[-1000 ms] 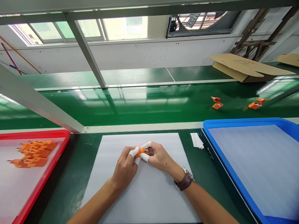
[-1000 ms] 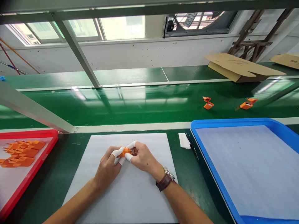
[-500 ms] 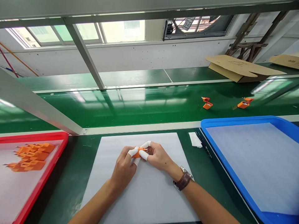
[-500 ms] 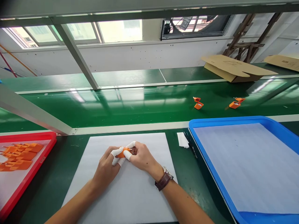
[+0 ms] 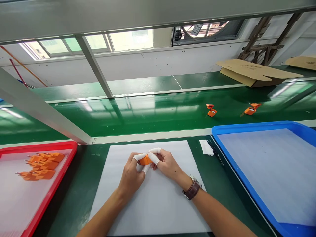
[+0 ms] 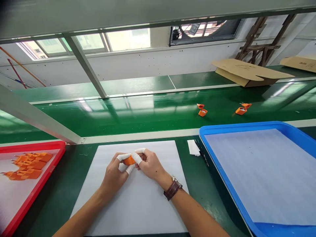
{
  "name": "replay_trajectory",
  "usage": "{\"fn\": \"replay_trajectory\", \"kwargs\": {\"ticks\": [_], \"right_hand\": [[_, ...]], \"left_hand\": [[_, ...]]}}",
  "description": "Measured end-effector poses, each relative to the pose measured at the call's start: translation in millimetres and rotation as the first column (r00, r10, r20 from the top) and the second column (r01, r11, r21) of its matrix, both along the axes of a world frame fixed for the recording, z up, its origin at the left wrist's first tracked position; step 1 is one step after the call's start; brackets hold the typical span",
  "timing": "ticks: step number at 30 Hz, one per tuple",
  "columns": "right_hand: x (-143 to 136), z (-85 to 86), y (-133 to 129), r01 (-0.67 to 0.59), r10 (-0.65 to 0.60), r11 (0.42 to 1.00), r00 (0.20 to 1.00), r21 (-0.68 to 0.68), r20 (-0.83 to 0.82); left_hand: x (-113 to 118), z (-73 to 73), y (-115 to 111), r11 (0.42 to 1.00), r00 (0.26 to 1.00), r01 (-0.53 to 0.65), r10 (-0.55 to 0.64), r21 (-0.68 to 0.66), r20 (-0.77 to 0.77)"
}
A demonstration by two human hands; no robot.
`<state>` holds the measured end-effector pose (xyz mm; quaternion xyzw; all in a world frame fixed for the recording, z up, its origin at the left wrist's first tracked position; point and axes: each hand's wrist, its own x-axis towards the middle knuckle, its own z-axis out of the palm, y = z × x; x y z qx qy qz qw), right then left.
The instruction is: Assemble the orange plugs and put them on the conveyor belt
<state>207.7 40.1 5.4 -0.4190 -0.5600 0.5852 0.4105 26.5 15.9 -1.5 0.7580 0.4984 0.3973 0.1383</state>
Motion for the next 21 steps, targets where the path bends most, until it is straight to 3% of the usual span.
{"fn": "replay_trajectory", "kwargs": {"ticks": [4, 7, 12, 16, 21], "right_hand": [[1.0, -0.3, 2.4, 0.069, -0.074, 0.996, 0.992, -0.055, -0.099], [0.4, -3.3, 3.9, 0.092, -0.108, 0.991, 0.980, -0.102, -0.168], [-0.5, -5.6, 3.1, 0.090, -0.093, 0.995, 0.993, -0.048, -0.075], [-0.8, -5.7, 2.7, 0.062, -0.061, 0.998, 0.998, 0.014, -0.017], [-1.2, -7.9, -0.7, 0.049, -0.050, 0.998, 0.999, 0.041, 0.012]], "left_hand": [[-1.6, 4.4, -2.0, 0.989, 0.989, -0.030, 0.051, -0.148, 0.136], [-4.6, 3.2, -1.7, 0.963, 0.951, 0.030, 0.055, -0.268, 0.306], [-10.0, 4.2, 2.2, 0.913, 0.881, 0.147, 0.055, -0.381, 0.471], [-12.1, 6.6, 3.1, 0.900, 0.896, 0.176, 0.021, -0.399, 0.443], [-10.2, 8.5, 1.8, 0.945, 0.953, 0.113, -0.015, -0.307, 0.302]]}}
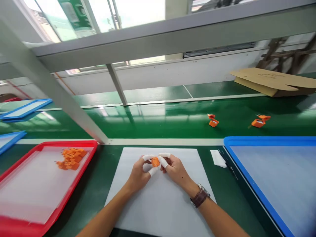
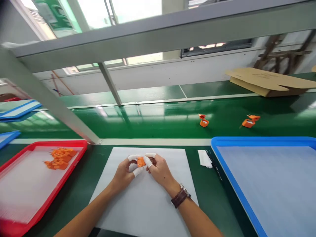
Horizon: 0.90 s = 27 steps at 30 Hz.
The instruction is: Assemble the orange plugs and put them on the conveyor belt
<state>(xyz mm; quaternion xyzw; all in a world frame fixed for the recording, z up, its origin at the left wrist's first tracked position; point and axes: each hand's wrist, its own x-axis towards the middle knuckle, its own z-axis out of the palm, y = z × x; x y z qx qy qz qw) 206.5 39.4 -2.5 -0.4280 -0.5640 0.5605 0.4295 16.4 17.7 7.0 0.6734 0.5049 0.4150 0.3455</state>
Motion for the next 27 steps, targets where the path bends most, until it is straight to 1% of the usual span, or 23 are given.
{"fn": "replay_trajectory", "kwargs": {"ticks": [1, 3, 4, 6, 9, 10, 12, 13, 14, 16, 18, 20, 21, 22, 24, 27], "right_hand": [[0.2, -0.9, -1.1, 0.004, -0.004, 1.000, 1.000, 0.008, 0.021], [0.8, -3.1, -2.6, 0.014, -0.016, 1.000, 0.998, 0.027, 0.068], [1.0, -4.3, -3.1, 0.014, -0.017, 0.999, 0.996, 0.029, 0.087], [1.1, -6.4, -3.9, 0.004, -0.006, 1.000, 0.993, 0.024, 0.116], [0.5, -7.1, -5.8, -0.011, 0.010, 1.000, 0.991, 0.007, 0.133], [0.1, -6.7, -6.4, -0.010, 0.010, 1.000, 0.991, 0.002, 0.133], [-0.9, -5.1, -7.4, -0.005, 0.006, 1.000, 0.992, -0.002, 0.127], [-1.4, -4.1, -7.6, -0.003, 0.003, 1.000, 0.992, 0.000, 0.128], [-1.9, -3.2, -7.8, -0.002, 0.002, 1.000, 0.991, 0.003, 0.131], [-2.6, -1.6, -8.0, -0.002, 0.001, 1.000, 0.990, 0.010, 0.139], [-3.0, -0.6, -8.4, -0.003, 0.001, 1.000, 0.990, 0.013, 0.143], [-3.1, -0.3, -9.0, -0.001, -0.001, 1.000, 0.989, 0.014, 0.145], [-3.1, -0.3, -9.3, 0.000, -0.002, 1.000, 0.989, 0.013, 0.149], [-3.1, -0.5, -9.4, 0.000, -0.002, 1.000, 0.988, 0.012, 0.153], [-3.0, -1.2, -9.5, -0.002, 0.000, 1.000, 0.987, 0.011, 0.161], [-2.9, -3.6, -8.9, -0.011, 0.008, 1.000, 0.986, 0.015, 0.168]], "left_hand": [[-1.5, 2.5, 1.2, 0.999, 0.999, -0.037, 0.037, 0.020, -0.006], [-11.1, 12.2, 5.1, 0.986, 0.987, -0.162, 0.161, 0.043, 0.017], [-19.9, 19.5, 6.8, 0.970, 0.971, -0.236, 0.234, 0.053, 0.042], [-45.9, 38.3, 6.3, 0.926, 0.928, -0.367, 0.359, 0.086, 0.097], [-101.0, 70.4, -7.7, 0.853, 0.863, -0.503, 0.485, 0.139, 0.143], [-122.1, 79.8, -15.0, 0.818, 0.831, -0.554, 0.534, 0.153, 0.152], [-165.1, 93.4, -30.4, 0.737, 0.756, -0.655, 0.642, 0.165, 0.132], [-185.7, 97.1, -37.4, 0.700, 0.720, -0.692, 0.688, 0.175, 0.095], [-204.8, 98.6, -43.2, 0.681, 0.694, -0.710, 0.720, 0.179, 0.014], [-236.8, 95.7, -50.1, 0.684, 0.640, -0.695, 0.729, 0.222, -0.243], [-259.1, 87.5, -50.2, 0.717, 0.534, -0.621, 0.683, 0.317, -0.498], [-273.2, 78.2, -44.7, 0.761, 0.420, -0.530, 0.619, 0.375, -0.664], [-278.2, 74.2, -40.7, 0.781, 0.386, -0.501, 0.587, 0.372, -0.712], [-282.3, 70.9, -36.4, 0.797, 0.368, -0.489, 0.556, 0.354, -0.745], [-289.4, 66.6, -28.1, 0.814, 0.365, -0.493, 0.513, 0.306, -0.777], [-298.8, 63.5, -19.3, 0.824, 0.367, -0.505, 0.473, 0.256, -0.801]]}}
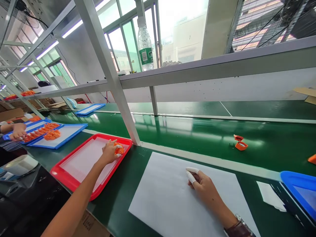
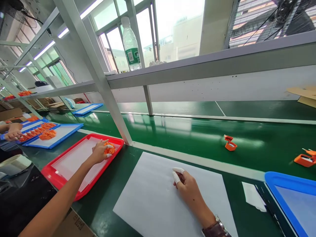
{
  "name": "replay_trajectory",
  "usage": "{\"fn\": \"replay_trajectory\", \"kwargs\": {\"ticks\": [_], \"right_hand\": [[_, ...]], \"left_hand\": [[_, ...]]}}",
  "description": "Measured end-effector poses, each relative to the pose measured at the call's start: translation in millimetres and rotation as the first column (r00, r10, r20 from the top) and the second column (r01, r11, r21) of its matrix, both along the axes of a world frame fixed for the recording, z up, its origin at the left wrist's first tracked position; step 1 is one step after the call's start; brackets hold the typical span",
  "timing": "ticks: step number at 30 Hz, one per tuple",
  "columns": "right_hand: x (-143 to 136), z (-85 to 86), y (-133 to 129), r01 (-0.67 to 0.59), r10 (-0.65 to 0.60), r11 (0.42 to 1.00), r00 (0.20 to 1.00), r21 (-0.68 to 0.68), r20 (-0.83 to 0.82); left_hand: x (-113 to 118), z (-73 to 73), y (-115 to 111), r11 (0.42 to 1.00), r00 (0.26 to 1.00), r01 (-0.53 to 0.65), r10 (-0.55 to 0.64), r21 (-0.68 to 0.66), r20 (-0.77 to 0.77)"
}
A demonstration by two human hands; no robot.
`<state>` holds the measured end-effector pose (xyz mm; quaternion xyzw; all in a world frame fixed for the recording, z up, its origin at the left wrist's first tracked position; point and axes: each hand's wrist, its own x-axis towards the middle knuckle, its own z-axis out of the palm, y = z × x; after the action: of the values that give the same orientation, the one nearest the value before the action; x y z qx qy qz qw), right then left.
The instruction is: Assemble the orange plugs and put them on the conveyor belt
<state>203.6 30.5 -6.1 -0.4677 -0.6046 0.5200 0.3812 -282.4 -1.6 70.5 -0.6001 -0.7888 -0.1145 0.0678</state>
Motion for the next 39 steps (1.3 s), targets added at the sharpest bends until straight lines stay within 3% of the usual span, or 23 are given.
{"fn": "replay_trajectory", "kwargs": {"ticks": [7, 11, 15, 19, 21, 22, 24, 27, 32, 35, 39], "right_hand": [[-1.0, -5.0, 2.6, -0.021, 0.022, 1.000, 1.000, 0.014, -0.012], [-1.0, -3.7, 3.1, -0.028, 0.029, 0.999, 0.999, 0.032, -0.018], [-1.0, -0.7, 3.0, -0.035, 0.039, 0.994, 0.999, 0.101, -0.039], [-1.6, -0.4, 7.0, -0.031, 0.040, 0.991, 0.997, 0.131, -0.068], [-2.1, -2.1, 8.4, -0.019, 0.029, 0.993, 0.996, 0.120, -0.084], [-2.6, -3.3, 8.6, -0.016, 0.028, 0.992, 0.995, 0.124, -0.092], [-3.9, -6.1, 8.8, -0.021, 0.038, 0.989, 0.993, 0.144, -0.113], [-6.4, -10.3, 10.0, -0.024, 0.049, 0.987, 0.988, 0.162, -0.148], [-8.8, -16.7, 13.8, -0.025, 0.048, 0.989, 0.986, 0.144, -0.158], [-8.9, -21.5, 15.2, -0.004, 0.024, 0.988, 0.991, 0.152, -0.131], [-9.2, -22.8, 15.8, 0.055, -0.042, 0.982, 0.996, 0.182, -0.080]], "left_hand": [[-8.3, 2.2, 3.6, 1.000, 1.000, -0.015, 0.015, 0.009, -0.013], [15.2, 18.1, 12.8, 0.995, 0.998, 0.054, -0.051, 0.087, -0.041], [79.9, 25.5, 42.6, 0.936, 0.956, 0.272, -0.290, 0.222, 0.049], [178.1, 6.2, 83.5, 0.841, 0.767, 0.505, -0.540, 0.195, 0.347], [230.8, -8.8, 105.7, 0.777, 0.628, 0.611, -0.591, 0.151, 0.507], [256.2, -16.0, 117.6, 0.760, 0.566, 0.641, -0.562, 0.107, 0.603], [303.3, -28.4, 143.4, 0.732, 0.535, 0.679, -0.541, 0.050, 0.649], [363.2, -41.0, 184.0, 0.723, 0.536, 0.690, -0.483, -0.029, 0.693], [434.4, -53.8, 239.3, 0.814, 0.632, 0.572, -0.355, -0.104, 0.689], [456.1, -59.6, 258.5, 0.860, 0.705, 0.491, -0.297, -0.141, 0.643], [461.0, -59.8, 265.6, 0.887, 0.761, 0.440, -0.285, -0.142, 0.582]]}}
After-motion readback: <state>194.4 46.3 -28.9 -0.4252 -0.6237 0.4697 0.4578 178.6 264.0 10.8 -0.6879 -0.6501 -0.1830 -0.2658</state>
